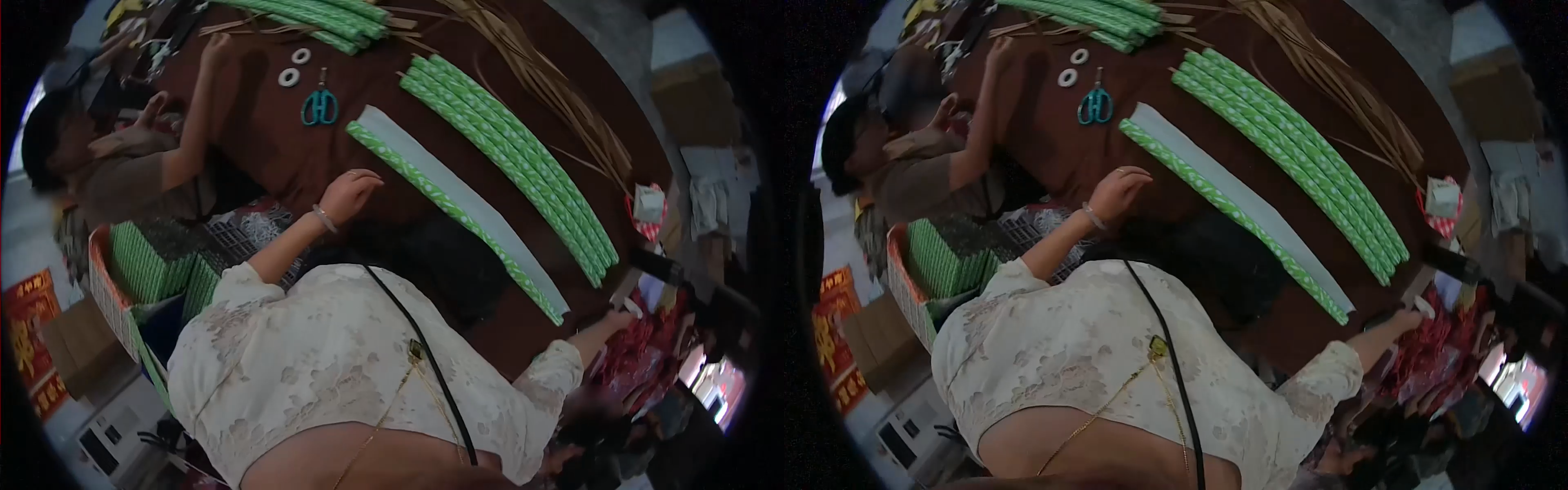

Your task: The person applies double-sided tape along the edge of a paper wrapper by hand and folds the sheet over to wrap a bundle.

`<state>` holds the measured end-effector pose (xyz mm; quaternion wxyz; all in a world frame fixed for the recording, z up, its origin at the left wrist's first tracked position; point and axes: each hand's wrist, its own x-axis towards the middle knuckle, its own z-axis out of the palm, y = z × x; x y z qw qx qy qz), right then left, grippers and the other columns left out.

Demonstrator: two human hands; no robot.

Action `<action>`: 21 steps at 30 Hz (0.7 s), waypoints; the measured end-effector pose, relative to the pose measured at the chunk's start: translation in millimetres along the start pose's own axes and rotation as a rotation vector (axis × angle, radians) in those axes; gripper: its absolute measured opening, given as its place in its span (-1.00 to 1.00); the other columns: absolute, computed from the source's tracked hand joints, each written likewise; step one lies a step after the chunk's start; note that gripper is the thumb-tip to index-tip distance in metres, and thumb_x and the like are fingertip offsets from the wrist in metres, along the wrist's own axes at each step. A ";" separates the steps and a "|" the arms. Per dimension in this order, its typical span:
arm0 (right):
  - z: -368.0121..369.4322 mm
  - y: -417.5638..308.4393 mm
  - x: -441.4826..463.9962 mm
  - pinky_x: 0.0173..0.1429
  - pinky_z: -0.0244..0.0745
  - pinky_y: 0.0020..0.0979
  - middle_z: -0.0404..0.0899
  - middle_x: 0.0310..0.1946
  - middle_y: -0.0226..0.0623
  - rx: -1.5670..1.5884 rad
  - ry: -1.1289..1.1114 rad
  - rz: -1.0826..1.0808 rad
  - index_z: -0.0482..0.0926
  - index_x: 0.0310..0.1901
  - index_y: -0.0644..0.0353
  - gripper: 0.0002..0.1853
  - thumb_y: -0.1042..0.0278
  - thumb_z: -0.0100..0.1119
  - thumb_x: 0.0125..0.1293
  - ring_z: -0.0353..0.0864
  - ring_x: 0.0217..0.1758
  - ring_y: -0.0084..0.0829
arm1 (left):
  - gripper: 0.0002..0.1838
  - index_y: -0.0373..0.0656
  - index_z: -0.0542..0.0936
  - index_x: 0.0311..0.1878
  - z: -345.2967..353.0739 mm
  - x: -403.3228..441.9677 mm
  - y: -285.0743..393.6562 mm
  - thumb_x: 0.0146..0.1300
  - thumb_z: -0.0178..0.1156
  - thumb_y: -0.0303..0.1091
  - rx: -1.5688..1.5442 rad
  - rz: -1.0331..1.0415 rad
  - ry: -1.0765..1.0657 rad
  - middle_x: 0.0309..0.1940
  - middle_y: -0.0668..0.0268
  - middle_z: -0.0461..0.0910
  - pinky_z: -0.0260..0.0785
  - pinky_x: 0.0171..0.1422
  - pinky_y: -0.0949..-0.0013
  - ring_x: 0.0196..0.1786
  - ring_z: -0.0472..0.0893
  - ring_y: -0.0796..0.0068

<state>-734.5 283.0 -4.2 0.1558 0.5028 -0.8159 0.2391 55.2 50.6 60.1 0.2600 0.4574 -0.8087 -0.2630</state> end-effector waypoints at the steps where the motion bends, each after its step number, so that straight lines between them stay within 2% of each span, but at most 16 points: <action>1: -11.9 -12.7 8.9 0.01 0.40 -0.23 0.52 -0.09 0.00 0.045 -0.006 -0.021 0.39 0.04 0.41 -0.56 0.27 0.08 0.20 0.52 -0.07 -0.10 | -0.85 -0.16 0.58 -0.24 1.6 -0.8 -1.3 0.11 0.10 -0.51 -0.017 0.025 0.009 -0.19 0.23 0.56 0.40 -0.04 0.26 -0.11 0.53 0.21; 3: -37.5 -57.6 16.9 0.00 0.45 -0.26 0.49 -0.08 -0.05 0.080 0.437 0.041 0.31 0.07 0.33 -0.38 0.24 0.34 0.01 0.51 -0.01 -0.20 | -0.83 -0.15 0.57 -0.21 1.0 0.4 1.5 0.12 0.10 -0.50 -0.078 0.056 0.018 -0.20 0.24 0.56 0.40 -0.02 0.26 -0.10 0.53 0.22; 5: -69.4 -181.1 42.0 0.21 0.33 -0.22 0.31 0.16 -0.08 0.200 0.362 0.191 0.16 0.23 0.31 -0.47 0.28 0.06 0.31 0.40 0.15 -0.24 | -0.82 -0.16 0.56 -0.18 2.1 0.8 11.0 0.13 0.11 -0.49 -0.075 0.012 0.041 -0.19 0.24 0.56 0.38 0.00 0.27 -0.09 0.52 0.23; 6: -69.4 -190.8 47.5 0.34 0.18 -0.20 0.26 0.21 -0.10 0.650 0.328 0.330 0.16 0.23 0.33 -0.47 0.10 -0.12 0.39 0.31 0.23 -0.27 | -0.82 -0.16 0.56 -0.17 -3.0 4.7 22.2 0.13 0.11 -0.48 -0.144 -0.003 0.053 -0.19 0.24 0.55 0.39 -0.01 0.28 -0.09 0.52 0.23; 7: -67.2 -206.8 45.0 0.34 0.18 -0.20 0.26 0.21 -0.10 0.657 0.329 0.325 0.16 0.23 0.33 -0.47 0.10 -0.12 0.39 0.31 0.23 -0.27 | -0.83 -0.15 0.56 -0.17 -6.9 7.7 34.1 0.14 0.12 -0.47 -0.218 -0.016 0.059 -0.20 0.23 0.55 0.39 -0.01 0.28 -0.10 0.52 0.22; 9: -57.0 -257.2 31.7 0.38 0.11 -0.24 0.26 0.21 -0.11 1.112 0.184 0.368 0.18 0.22 0.36 -0.49 0.12 -0.19 0.41 0.27 0.26 -0.29 | -0.82 -0.14 0.55 -0.15 -12.6 13.8 55.5 0.14 0.14 -0.46 -0.307 0.056 0.050 -0.21 0.23 0.55 0.40 -0.05 0.29 -0.13 0.53 0.21; 11: -70.0 -382.7 12.5 0.38 0.12 -0.27 0.27 0.19 -0.12 1.401 -0.006 0.534 0.17 0.22 0.39 -0.51 0.18 -0.22 0.41 0.29 0.24 -0.28 | -0.81 -0.15 0.54 -0.14 -18.2 18.2 81.6 0.14 0.17 -0.44 -0.429 0.099 -0.023 -0.23 0.23 0.55 0.40 -0.09 0.30 -0.16 0.53 0.22; 13: -66.0 -482.7 -12.8 0.38 0.08 -0.31 0.27 0.20 -0.14 1.605 -0.069 0.915 0.20 0.23 0.38 -0.54 0.25 -0.25 0.41 0.27 0.25 -0.30 | -0.80 -0.15 0.54 -0.12 -23.0 19.3 104.8 0.15 0.17 -0.42 -0.524 0.196 -0.040 -0.24 0.22 0.54 0.40 -0.10 0.31 -0.17 0.53 0.23; 14: -52.9 -501.8 -32.4 0.36 0.08 -0.32 0.26 0.20 -0.15 1.516 -0.273 0.663 0.23 0.21 0.38 -0.54 0.25 -0.23 0.39 0.26 0.26 -0.32 | -0.79 -0.16 0.54 -0.11 -25.6 17.9 113.5 0.17 0.17 -0.41 -0.561 0.235 -0.045 -0.24 0.24 0.55 0.40 -0.12 0.34 -0.18 0.55 0.29; 15: -39.5 -521.2 -51.5 0.34 0.08 -0.34 0.25 0.20 -0.17 1.407 -0.464 0.409 0.26 0.19 0.38 -0.54 0.24 -0.21 0.37 0.24 0.26 -0.34 | -0.79 -0.18 0.54 -0.10 -32.4 14.0 123.8 0.19 0.16 -0.42 -0.665 0.154 -0.094 -0.21 0.23 0.56 0.41 -0.09 0.35 -0.15 0.56 0.32; 16: -47.2 -563.4 -54.9 0.27 0.13 -0.39 0.19 0.23 -0.22 1.560 -0.520 0.306 0.34 0.11 0.36 -0.57 0.22 -0.14 0.33 0.24 0.22 -0.38 | -0.80 -0.20 0.55 -0.09 -38.3 9.2 131.4 0.20 0.15 -0.43 -0.760 0.071 -0.142 -0.19 0.23 0.57 0.41 -0.07 0.36 -0.13 0.57 0.35; 17: -56.3 -592.7 -58.1 0.22 0.15 -0.41 0.16 0.23 -0.25 1.494 -0.597 0.319 0.37 0.01 0.33 -0.62 0.20 -0.05 0.30 0.26 0.18 -0.41 | -0.76 -0.22 0.52 -0.05 -41.3 4.9 134.1 0.22 0.15 -0.39 -0.832 0.043 -0.133 -0.17 0.25 0.56 0.39 -0.03 0.37 -0.10 0.54 0.41; 19: -47.6 -629.3 -71.1 0.16 0.20 -0.40 0.18 0.20 -0.24 1.450 -0.586 0.125 0.40 -0.11 0.31 -0.70 0.24 0.00 0.28 0.28 0.13 -0.42 | -0.71 -0.23 0.49 0.00 -43.2 -7.5 127.4 0.22 0.15 -0.37 -0.772 0.025 -0.057 -0.14 0.25 0.55 0.38 -0.02 0.38 -0.09 0.53 0.42; 20: -51.9 -641.5 -73.4 0.12 0.25 -0.36 0.21 0.16 -0.24 1.416 -0.585 0.225 0.40 -0.18 0.29 -0.71 0.21 0.08 0.24 0.29 0.11 -0.39 | -0.65 -0.24 0.45 0.05 -44.4 -12.4 120.4 0.22 0.16 -0.35 -0.725 0.005 0.012 -0.11 0.24 0.53 0.38 -0.01 0.40 -0.07 0.51 0.44; 21: -51.8 -650.4 -74.6 0.12 0.25 -0.36 0.21 0.16 -0.24 1.434 -0.586 0.214 0.40 -0.18 0.29 -0.71 0.21 0.08 0.24 0.29 0.11 -0.39 | -0.65 -0.24 0.45 0.05 -45.7 -15.9 112.3 0.22 0.16 -0.35 -0.707 0.007 0.022 -0.11 0.24 0.53 0.38 -0.01 0.40 -0.07 0.51 0.44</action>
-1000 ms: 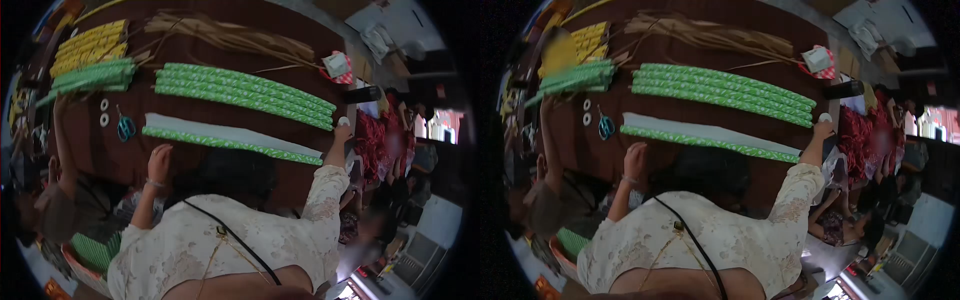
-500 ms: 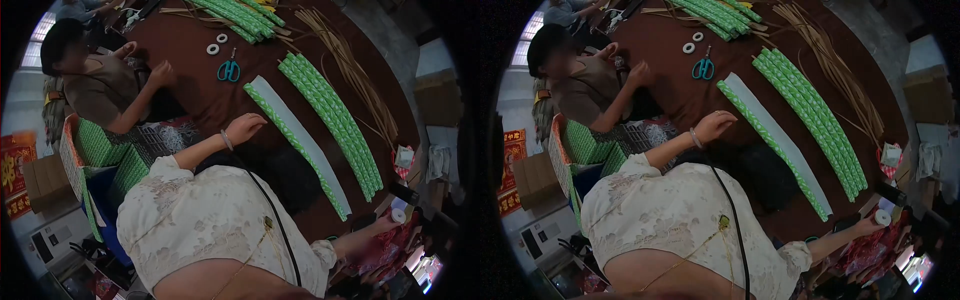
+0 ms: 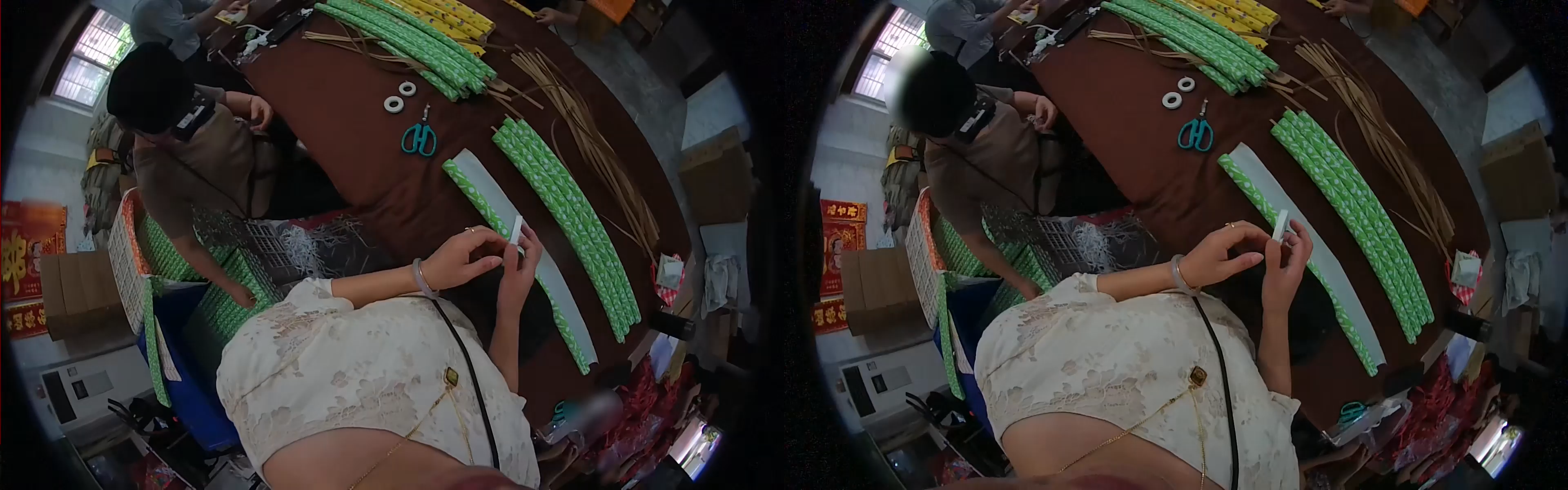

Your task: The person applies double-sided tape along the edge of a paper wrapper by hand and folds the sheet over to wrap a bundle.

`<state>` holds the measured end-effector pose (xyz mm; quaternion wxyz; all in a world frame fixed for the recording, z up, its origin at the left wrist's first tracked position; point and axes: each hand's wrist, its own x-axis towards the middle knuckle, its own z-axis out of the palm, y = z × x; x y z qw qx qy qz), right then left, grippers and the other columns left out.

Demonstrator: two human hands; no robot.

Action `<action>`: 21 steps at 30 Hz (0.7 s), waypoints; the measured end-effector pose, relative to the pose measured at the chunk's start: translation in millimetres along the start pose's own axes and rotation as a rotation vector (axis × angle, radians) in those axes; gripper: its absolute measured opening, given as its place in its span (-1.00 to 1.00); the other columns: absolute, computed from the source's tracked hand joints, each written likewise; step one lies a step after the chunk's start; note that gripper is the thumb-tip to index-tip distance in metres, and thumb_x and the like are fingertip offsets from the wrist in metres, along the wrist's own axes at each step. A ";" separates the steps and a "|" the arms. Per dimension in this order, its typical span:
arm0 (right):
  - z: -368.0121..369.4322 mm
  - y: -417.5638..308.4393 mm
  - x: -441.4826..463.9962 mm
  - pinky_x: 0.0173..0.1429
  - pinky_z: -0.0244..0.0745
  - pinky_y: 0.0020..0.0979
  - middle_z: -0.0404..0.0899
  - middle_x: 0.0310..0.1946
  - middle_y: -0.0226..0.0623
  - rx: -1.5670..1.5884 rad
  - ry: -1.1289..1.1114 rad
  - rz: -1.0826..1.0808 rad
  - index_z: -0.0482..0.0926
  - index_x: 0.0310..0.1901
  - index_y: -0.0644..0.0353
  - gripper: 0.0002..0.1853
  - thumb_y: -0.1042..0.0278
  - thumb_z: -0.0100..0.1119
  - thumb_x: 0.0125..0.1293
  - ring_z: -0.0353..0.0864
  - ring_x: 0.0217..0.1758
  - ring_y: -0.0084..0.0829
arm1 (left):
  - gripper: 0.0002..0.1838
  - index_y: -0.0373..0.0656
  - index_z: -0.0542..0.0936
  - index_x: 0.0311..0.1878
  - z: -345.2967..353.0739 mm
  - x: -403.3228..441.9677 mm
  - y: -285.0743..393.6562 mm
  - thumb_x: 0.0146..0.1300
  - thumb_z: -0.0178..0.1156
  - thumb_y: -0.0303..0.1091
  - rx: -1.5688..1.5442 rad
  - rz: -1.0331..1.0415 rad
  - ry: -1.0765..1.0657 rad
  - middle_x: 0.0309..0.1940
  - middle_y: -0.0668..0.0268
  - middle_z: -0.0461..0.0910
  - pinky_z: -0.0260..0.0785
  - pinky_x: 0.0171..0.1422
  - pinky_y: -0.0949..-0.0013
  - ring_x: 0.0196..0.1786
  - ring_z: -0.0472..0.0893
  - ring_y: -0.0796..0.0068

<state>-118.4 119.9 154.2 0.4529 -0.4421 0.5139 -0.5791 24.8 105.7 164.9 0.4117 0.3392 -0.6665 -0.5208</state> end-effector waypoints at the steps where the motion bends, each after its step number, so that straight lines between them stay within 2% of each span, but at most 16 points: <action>1: 6.9 0.1 -0.9 0.10 0.26 -0.34 0.23 0.14 -0.23 -0.160 -0.006 -0.049 0.40 -0.20 0.28 -0.70 0.21 0.14 0.20 0.30 0.11 -0.35 | -0.61 -0.24 0.41 0.10 -5.4 -4.0 -5.2 0.23 0.15 -0.32 -0.023 -0.023 0.044 -0.09 0.26 0.51 0.37 0.00 0.42 -0.06 0.50 0.48; 2: 12.2 0.2 -3.0 0.09 0.28 -0.32 0.24 0.13 -0.22 -0.324 -0.009 -0.095 0.41 -0.23 0.26 -0.69 0.21 0.20 0.16 0.31 0.10 -0.31 | -0.56 -0.25 0.36 0.15 -9.4 -9.4 -10.3 0.25 0.13 -0.28 -0.051 -0.049 0.087 -0.07 0.28 0.49 0.36 0.01 0.44 -0.05 0.48 0.53; 3: 18.0 0.8 -4.2 0.09 0.28 -0.32 0.24 0.13 -0.22 -0.319 -0.014 -0.095 0.41 -0.23 0.26 -0.69 0.21 0.20 0.16 0.31 0.10 -0.31 | -0.56 -0.25 0.36 0.15 -16.5 -12.5 -10.0 0.25 0.13 -0.28 -0.046 -0.051 0.091 -0.07 0.28 0.49 0.36 0.01 0.44 -0.05 0.48 0.53; 5: 27.3 2.6 -6.8 0.09 0.28 -0.27 0.28 0.08 -0.18 -0.517 -0.034 -0.175 0.41 -0.26 0.23 -0.67 0.25 0.30 0.05 0.31 0.10 -0.20 | -0.54 -0.23 0.36 0.15 -30.9 -18.5 -11.0 0.30 0.07 -0.15 -0.614 -0.444 -0.041 -0.07 0.33 0.47 0.38 -0.04 0.48 -0.10 0.48 0.58; 6: 30.7 3.3 -6.7 0.07 0.29 -0.23 0.31 0.03 -0.16 -0.577 -0.018 -0.264 0.41 -0.30 0.21 -0.66 0.29 0.36 -0.05 0.31 0.08 -0.13 | -0.52 -0.23 0.35 0.17 -34.3 -23.7 -12.8 0.32 0.02 -0.09 -0.688 -0.486 -0.020 -0.06 0.36 0.45 0.39 -0.03 0.50 -0.09 0.46 0.63; 9: 37.7 0.7 -10.3 0.01 0.29 -0.20 0.36 -0.05 -0.18 -0.762 -0.029 -0.369 0.42 -0.40 0.20 -0.58 0.21 0.46 -0.19 0.35 0.00 -0.12 | -0.56 -0.22 0.37 0.12 -38.4 -35.3 -23.5 0.33 0.01 -0.10 -0.856 -0.497 -0.038 -0.07 0.35 0.45 0.40 -0.03 0.50 -0.08 0.46 0.62; 11: 42.9 -1.7 -16.5 -0.03 0.29 -0.20 0.37 -0.07 -0.20 -0.763 -0.044 -0.402 0.42 -0.40 0.19 -0.56 0.15 0.47 -0.22 0.36 -0.04 -0.13 | -0.70 -0.20 0.46 -0.07 -42.2 -37.5 -31.8 0.34 0.01 -0.16 -1.043 -0.505 0.014 -0.26 0.37 0.52 0.44 -0.07 0.48 -0.20 0.53 0.63; 14: 46.2 0.2 -23.8 -0.05 0.26 -0.23 0.38 -0.09 -0.26 -0.852 -0.032 -0.426 0.41 -0.43 0.13 -0.55 0.06 0.45 -0.24 0.36 -0.09 -0.18 | -0.76 -0.24 0.52 -0.15 -47.6 -39.7 -29.6 0.33 0.02 -0.25 -0.929 -0.624 0.038 -0.40 0.38 0.55 0.45 -0.09 0.49 -0.31 0.56 0.62; 21: 44.4 2.4 -34.0 -0.01 0.20 -0.22 0.34 -0.09 -0.34 -0.895 0.008 -0.401 0.41 -0.48 0.08 -0.57 0.12 0.48 -0.31 0.33 -0.07 -0.25 | -0.70 -0.28 0.51 -0.03 -45.8 -46.8 -33.8 0.33 0.04 -0.24 -0.849 -0.647 -0.013 -0.29 0.35 0.57 0.44 -0.07 0.52 -0.26 0.57 0.63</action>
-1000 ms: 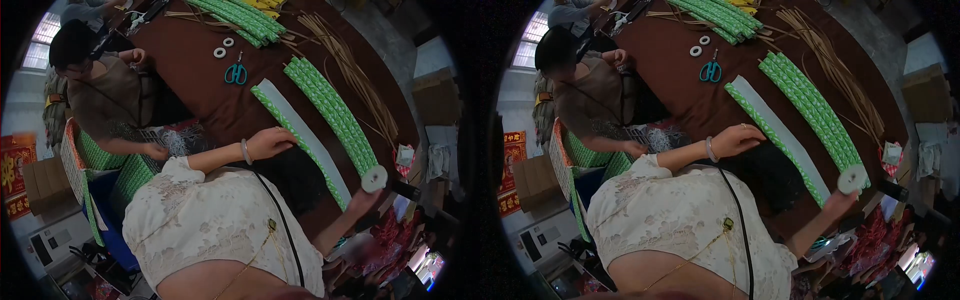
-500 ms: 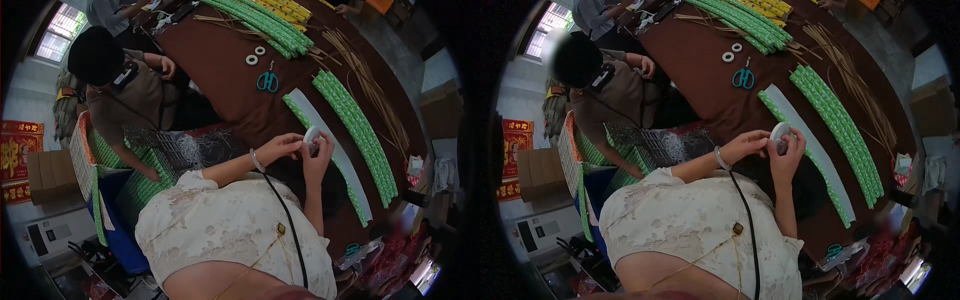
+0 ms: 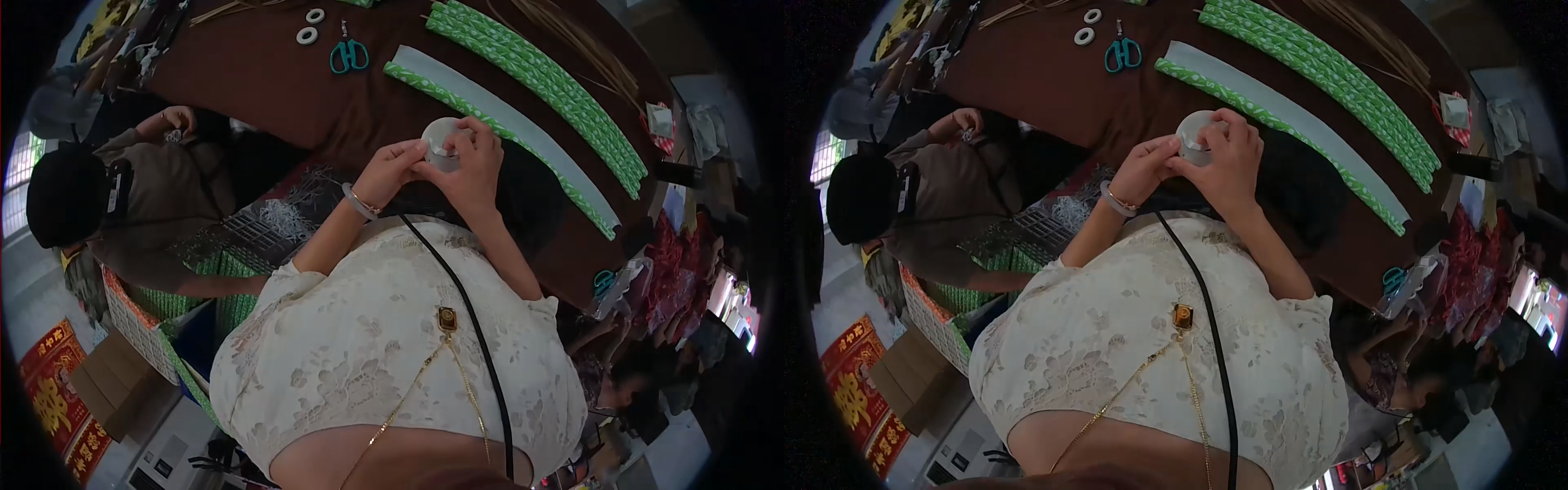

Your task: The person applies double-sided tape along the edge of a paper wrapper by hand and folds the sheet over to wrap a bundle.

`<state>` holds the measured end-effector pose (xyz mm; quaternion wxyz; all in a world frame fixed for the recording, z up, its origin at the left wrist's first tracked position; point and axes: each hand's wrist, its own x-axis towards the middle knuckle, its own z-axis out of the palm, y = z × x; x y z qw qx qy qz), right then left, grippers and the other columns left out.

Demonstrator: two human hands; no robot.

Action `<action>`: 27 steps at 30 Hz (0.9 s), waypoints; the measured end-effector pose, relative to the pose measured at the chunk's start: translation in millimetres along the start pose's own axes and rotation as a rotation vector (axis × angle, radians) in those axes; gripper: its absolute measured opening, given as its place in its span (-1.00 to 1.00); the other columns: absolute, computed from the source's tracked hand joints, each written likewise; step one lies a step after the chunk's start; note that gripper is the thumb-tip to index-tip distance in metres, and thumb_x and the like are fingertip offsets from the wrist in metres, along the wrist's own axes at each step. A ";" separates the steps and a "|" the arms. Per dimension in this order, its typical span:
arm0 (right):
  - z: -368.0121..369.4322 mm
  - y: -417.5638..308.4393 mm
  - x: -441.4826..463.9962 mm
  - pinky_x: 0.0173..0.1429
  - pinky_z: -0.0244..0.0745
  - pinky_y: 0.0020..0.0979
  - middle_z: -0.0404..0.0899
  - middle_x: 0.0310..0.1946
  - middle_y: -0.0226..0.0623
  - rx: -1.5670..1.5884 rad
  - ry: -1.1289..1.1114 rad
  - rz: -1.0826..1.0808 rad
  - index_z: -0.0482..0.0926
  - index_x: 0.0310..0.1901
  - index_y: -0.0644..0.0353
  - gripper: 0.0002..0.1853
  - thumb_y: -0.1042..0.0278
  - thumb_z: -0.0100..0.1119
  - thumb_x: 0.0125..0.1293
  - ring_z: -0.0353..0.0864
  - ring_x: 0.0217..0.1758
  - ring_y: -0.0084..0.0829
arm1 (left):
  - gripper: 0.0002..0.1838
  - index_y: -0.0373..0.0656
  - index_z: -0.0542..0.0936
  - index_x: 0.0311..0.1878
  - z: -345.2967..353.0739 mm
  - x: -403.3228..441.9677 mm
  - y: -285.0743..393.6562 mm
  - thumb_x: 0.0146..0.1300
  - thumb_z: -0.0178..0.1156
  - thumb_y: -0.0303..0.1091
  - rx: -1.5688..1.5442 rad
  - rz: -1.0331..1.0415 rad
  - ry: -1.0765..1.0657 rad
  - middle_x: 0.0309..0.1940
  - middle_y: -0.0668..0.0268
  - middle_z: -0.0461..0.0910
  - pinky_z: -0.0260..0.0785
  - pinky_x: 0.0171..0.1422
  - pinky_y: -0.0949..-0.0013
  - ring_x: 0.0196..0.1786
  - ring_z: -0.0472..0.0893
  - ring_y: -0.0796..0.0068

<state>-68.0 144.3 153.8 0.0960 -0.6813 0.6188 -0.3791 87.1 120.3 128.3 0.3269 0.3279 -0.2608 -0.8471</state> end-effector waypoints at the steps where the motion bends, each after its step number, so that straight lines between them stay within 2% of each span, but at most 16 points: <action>1: -1.3 0.5 -0.7 -0.01 0.20 -0.22 0.34 -0.09 -0.34 -0.005 0.003 0.004 0.41 -0.48 0.08 -0.57 0.12 0.48 -0.31 0.33 -0.07 -0.25 | -0.70 -0.28 0.51 -0.03 1.6 0.5 -0.3 0.33 0.04 -0.24 0.001 -0.004 -0.006 -0.29 0.35 0.57 0.44 -0.07 0.52 -0.26 0.57 0.63; 6: -2.3 5.0 -7.8 0.01 0.17 -0.20 0.30 -0.06 -0.36 0.013 0.001 0.016 0.43 -0.49 0.09 -0.55 0.11 0.50 -0.35 0.30 -0.06 -0.26 | -0.65 -0.30 0.48 0.05 3.2 0.7 -4.1 0.32 0.06 -0.25 0.055 -0.012 0.019 -0.20 0.35 0.56 0.43 -0.07 0.56 -0.21 0.56 0.64; 13: -3.0 12.1 -14.2 0.03 0.15 -0.20 0.29 -0.06 -0.33 0.127 -0.050 0.117 0.44 -0.49 0.10 -0.53 0.04 0.50 -0.33 0.28 -0.05 -0.23 | -0.61 -0.33 0.44 0.10 5.6 -1.4 -4.9 0.31 0.07 -0.27 0.167 -0.044 0.026 -0.19 0.35 0.56 0.41 -0.07 0.60 -0.19 0.54 0.67; 16: -6.8 14.2 -12.1 0.06 0.14 -0.20 0.29 -0.04 -0.31 0.113 -0.122 0.130 0.45 -0.42 0.11 -0.52 0.00 0.48 -0.28 0.28 0.00 -0.21 | -0.62 -0.33 0.45 0.08 8.2 -0.8 -5.4 0.33 0.05 -0.26 0.167 -0.029 0.023 -0.19 0.34 0.56 0.41 -0.08 0.58 -0.19 0.53 0.67; 18: -11.9 14.2 -10.4 0.12 0.10 -0.21 0.31 0.03 -0.31 0.158 -0.166 0.094 0.45 -0.29 0.12 -0.53 0.02 0.42 -0.15 0.30 0.06 -0.25 | -0.65 -0.31 0.47 0.05 13.1 -1.0 -2.7 0.35 0.00 -0.24 0.188 0.034 0.107 -0.23 0.40 0.54 0.39 -0.12 0.60 -0.25 0.51 0.71; 19: -12.2 13.6 -12.2 0.12 0.10 -0.21 0.31 0.03 -0.31 0.160 -0.163 0.096 0.45 -0.29 0.12 -0.53 0.02 0.42 -0.15 0.30 0.06 -0.25 | -0.65 -0.31 0.47 0.05 16.3 -2.4 1.1 0.35 0.00 -0.24 0.191 0.032 0.107 -0.23 0.40 0.54 0.39 -0.12 0.60 -0.25 0.51 0.71; 21: -11.3 13.8 -16.0 0.17 0.05 -0.23 0.32 0.10 -0.33 0.112 -0.148 0.059 0.44 -0.14 0.11 -0.55 0.10 0.34 -0.02 0.31 0.12 -0.32 | -0.65 -0.31 0.48 0.04 22.2 -3.2 8.6 0.36 0.00 -0.24 0.277 0.046 0.154 -0.22 0.39 0.53 0.40 -0.12 0.59 -0.23 0.50 0.71; 22: -11.0 13.0 -17.2 0.17 0.05 -0.23 0.32 0.10 -0.33 0.111 -0.145 0.064 0.44 -0.14 0.11 -0.55 0.10 0.34 -0.02 0.31 0.12 -0.32 | -0.65 -0.31 0.48 0.04 23.6 -3.2 8.7 0.36 0.00 -0.24 0.280 0.042 0.151 -0.22 0.39 0.53 0.40 -0.12 0.59 -0.23 0.50 0.71; 25: -11.4 9.2 -18.7 0.18 0.03 -0.23 0.33 0.13 -0.33 0.098 -0.062 0.034 0.44 -0.05 0.10 -0.55 0.18 0.31 0.02 0.33 0.12 -0.34 | -0.69 -0.34 0.51 -0.04 25.3 -1.5 6.0 0.36 0.00 -0.27 0.290 0.115 0.171 -0.23 0.37 0.53 0.43 -0.11 0.53 -0.22 0.51 0.65; 27: -13.8 7.0 -15.1 0.18 0.03 -0.24 0.41 0.04 -0.39 0.114 0.066 0.006 0.48 -0.07 0.07 -0.58 0.23 0.31 0.01 0.37 0.08 -0.38 | -0.71 -0.37 0.51 -0.09 20.5 0.6 2.4 0.36 -0.01 -0.30 0.478 0.245 0.165 -0.28 0.37 0.51 0.42 -0.13 0.54 -0.24 0.49 0.65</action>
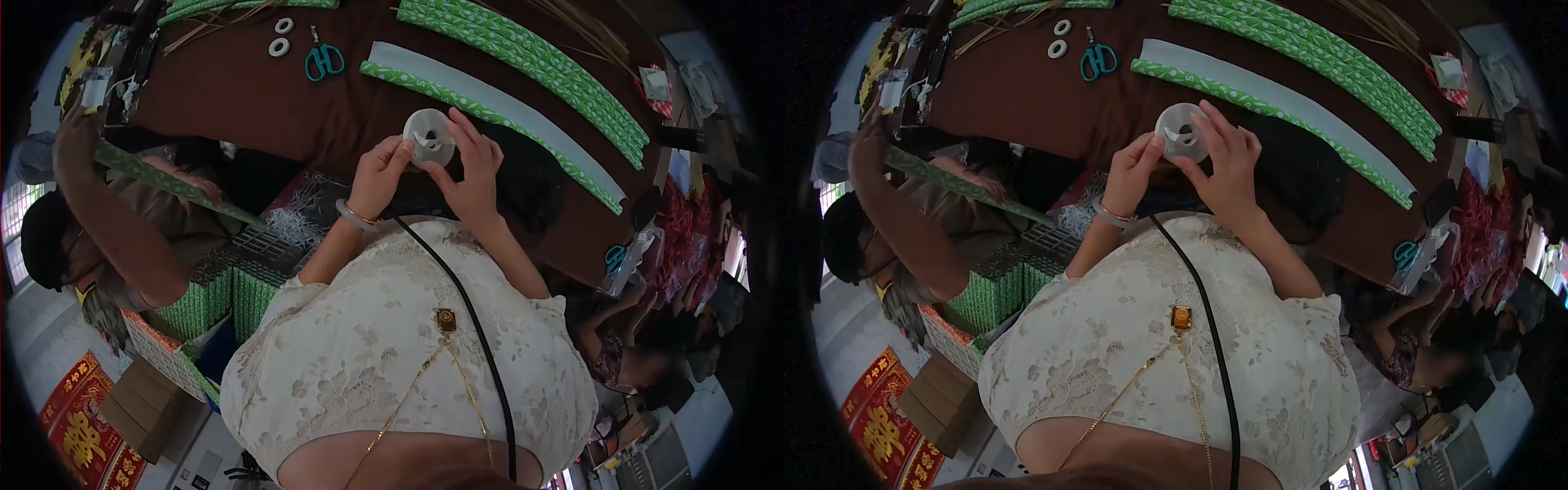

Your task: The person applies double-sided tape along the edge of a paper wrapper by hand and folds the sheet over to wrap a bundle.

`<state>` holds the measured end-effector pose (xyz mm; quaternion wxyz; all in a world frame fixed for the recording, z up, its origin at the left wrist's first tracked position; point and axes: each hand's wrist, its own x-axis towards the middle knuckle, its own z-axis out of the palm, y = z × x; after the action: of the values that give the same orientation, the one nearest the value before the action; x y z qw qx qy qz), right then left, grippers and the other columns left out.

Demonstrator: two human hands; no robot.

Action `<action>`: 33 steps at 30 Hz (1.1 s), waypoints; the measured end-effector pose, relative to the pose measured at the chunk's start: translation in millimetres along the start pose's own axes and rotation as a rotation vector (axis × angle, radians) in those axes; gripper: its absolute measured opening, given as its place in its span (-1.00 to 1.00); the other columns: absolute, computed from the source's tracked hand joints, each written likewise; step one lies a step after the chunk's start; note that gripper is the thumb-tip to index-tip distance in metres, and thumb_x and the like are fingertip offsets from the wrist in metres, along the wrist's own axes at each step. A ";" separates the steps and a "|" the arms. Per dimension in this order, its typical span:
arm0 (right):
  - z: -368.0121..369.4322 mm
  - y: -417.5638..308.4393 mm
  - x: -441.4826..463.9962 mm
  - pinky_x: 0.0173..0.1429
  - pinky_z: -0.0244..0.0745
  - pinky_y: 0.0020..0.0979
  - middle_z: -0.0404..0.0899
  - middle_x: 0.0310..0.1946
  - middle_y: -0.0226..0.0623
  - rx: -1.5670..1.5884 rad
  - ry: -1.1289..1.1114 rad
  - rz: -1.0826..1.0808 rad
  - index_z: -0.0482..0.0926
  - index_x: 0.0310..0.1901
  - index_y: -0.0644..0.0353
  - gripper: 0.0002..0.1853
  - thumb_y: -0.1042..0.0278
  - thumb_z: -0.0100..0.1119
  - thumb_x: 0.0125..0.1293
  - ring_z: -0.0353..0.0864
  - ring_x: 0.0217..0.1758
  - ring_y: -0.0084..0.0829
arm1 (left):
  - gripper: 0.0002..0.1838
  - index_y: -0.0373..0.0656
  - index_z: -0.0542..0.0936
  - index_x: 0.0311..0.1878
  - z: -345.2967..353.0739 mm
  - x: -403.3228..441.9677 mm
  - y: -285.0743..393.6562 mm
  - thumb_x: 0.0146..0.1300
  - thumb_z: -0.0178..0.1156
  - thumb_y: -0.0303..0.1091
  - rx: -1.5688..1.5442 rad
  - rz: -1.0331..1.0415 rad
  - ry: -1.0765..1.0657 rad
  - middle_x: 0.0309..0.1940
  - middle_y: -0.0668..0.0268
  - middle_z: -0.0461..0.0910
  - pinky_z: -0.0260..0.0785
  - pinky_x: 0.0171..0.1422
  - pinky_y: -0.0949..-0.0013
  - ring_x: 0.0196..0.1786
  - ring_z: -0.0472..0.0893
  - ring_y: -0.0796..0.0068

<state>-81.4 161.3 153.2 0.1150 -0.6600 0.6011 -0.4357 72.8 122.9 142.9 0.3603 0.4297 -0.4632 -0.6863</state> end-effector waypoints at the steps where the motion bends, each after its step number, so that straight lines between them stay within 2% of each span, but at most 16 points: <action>1: -1.0 2.4 1.6 0.18 0.03 -0.24 0.41 0.04 -0.39 -0.001 0.003 -0.003 0.48 -0.07 0.07 -0.58 0.23 0.31 0.01 0.37 0.08 -0.38 | -0.71 -0.37 0.51 -0.09 0.1 0.8 -1.6 0.36 -0.01 -0.30 0.001 0.005 -0.001 -0.28 0.37 0.51 0.42 -0.13 0.54 -0.24 0.49 0.65; 3: -3.5 7.4 3.4 0.16 0.05 -0.25 0.48 -0.07 -0.48 -0.117 -0.016 -0.120 0.54 -0.15 0.04 -0.67 0.29 0.32 0.00 0.44 -0.01 -0.44 | -0.73 -0.38 0.51 -0.12 1.0 -0.5 -2.8 0.36 -0.01 -0.33 0.052 0.055 0.021 -0.32 0.34 0.48 0.40 -0.16 0.55 -0.26 0.48 0.64; 9: 3.9 8.2 8.7 0.09 0.10 -0.26 0.54 -0.27 -0.55 -0.172 0.015 -0.164 0.57 -0.25 -0.01 -0.75 0.36 0.32 -0.03 0.50 -0.15 -0.51 | -0.76 -0.38 0.51 -0.13 -0.8 0.0 0.9 0.33 0.02 -0.36 0.338 0.182 0.000 -0.30 0.28 0.48 0.40 -0.22 0.55 -0.29 0.48 0.61; 12: 7.0 7.6 11.0 0.08 0.11 -0.25 0.54 -0.33 -0.57 -0.151 0.053 -0.197 0.58 -0.27 -0.02 -0.76 0.39 0.31 -0.04 0.51 -0.20 -0.52 | -0.74 -0.39 0.51 -0.12 1.3 -1.5 6.5 0.32 0.03 -0.35 0.277 0.106 0.036 -0.28 0.29 0.49 0.41 -0.24 0.54 -0.27 0.48 0.61; 16: 5.6 9.6 11.0 0.08 0.11 -0.25 0.53 -0.35 -0.57 -0.156 0.040 -0.203 0.58 -0.29 -0.03 -0.77 0.39 0.31 -0.05 0.50 -0.22 -0.54 | -0.72 -0.39 0.51 -0.10 0.2 -1.5 6.4 0.33 0.03 -0.32 0.248 0.084 0.040 -0.26 0.31 0.52 0.43 -0.23 0.54 -0.27 0.50 0.63; 19: 5.3 10.4 10.7 0.08 0.10 -0.23 0.52 -0.36 -0.57 -0.162 0.055 -0.205 0.58 -0.32 -0.05 -0.79 0.38 0.32 -0.05 0.50 -0.22 -0.54 | -0.69 -0.39 0.51 -0.08 0.8 -1.3 8.2 0.34 0.03 -0.29 0.125 -0.007 0.037 -0.28 0.33 0.54 0.44 -0.22 0.54 -0.27 0.51 0.64; 21: 2.4 9.1 10.8 0.06 0.11 -0.29 0.54 -0.34 -0.57 -0.162 0.043 -0.236 0.59 -0.33 -0.03 -0.78 0.42 0.34 -0.08 0.51 -0.22 -0.53 | -0.65 -0.33 0.53 -0.03 1.2 -1.7 6.5 0.34 0.03 -0.21 0.076 -0.049 0.030 -0.30 0.42 0.56 0.38 -0.21 0.63 -0.30 0.49 0.74; 24: 2.5 9.2 10.9 0.05 0.12 -0.28 0.52 -0.37 -0.58 -0.179 0.041 -0.252 0.59 -0.37 -0.04 -0.81 0.42 0.33 -0.09 0.50 -0.23 -0.53 | -0.65 -0.32 0.53 -0.04 0.9 -2.0 4.9 0.34 0.03 -0.20 0.048 -0.043 0.009 -0.32 0.42 0.56 0.39 -0.24 0.64 -0.31 0.51 0.74; 27: 4.5 13.0 8.7 0.09 0.09 -0.22 0.49 -0.38 -0.58 -0.188 0.053 -0.292 0.56 -0.39 -0.05 -0.85 0.36 0.31 -0.06 0.49 -0.21 -0.52 | -0.67 -0.37 0.52 -0.05 0.5 -3.0 3.6 0.34 0.04 -0.26 0.000 -0.113 0.031 -0.32 0.36 0.55 0.44 -0.21 0.56 -0.30 0.51 0.68; 33: 7.1 12.2 9.4 0.05 0.12 -0.25 0.50 -0.36 -0.52 -0.258 0.042 -0.322 0.51 -0.37 0.02 -0.80 0.41 0.31 -0.06 0.50 -0.22 -0.51 | -0.66 -0.38 0.51 -0.03 -1.8 -2.9 -1.9 0.33 0.05 -0.26 -0.018 -0.109 0.015 -0.34 0.38 0.56 0.43 -0.23 0.58 -0.32 0.50 0.69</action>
<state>-85.7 147.2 144.8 -0.0541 -0.7478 0.5408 -0.3813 75.4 125.5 141.5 0.3296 0.4565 -0.4302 -0.7056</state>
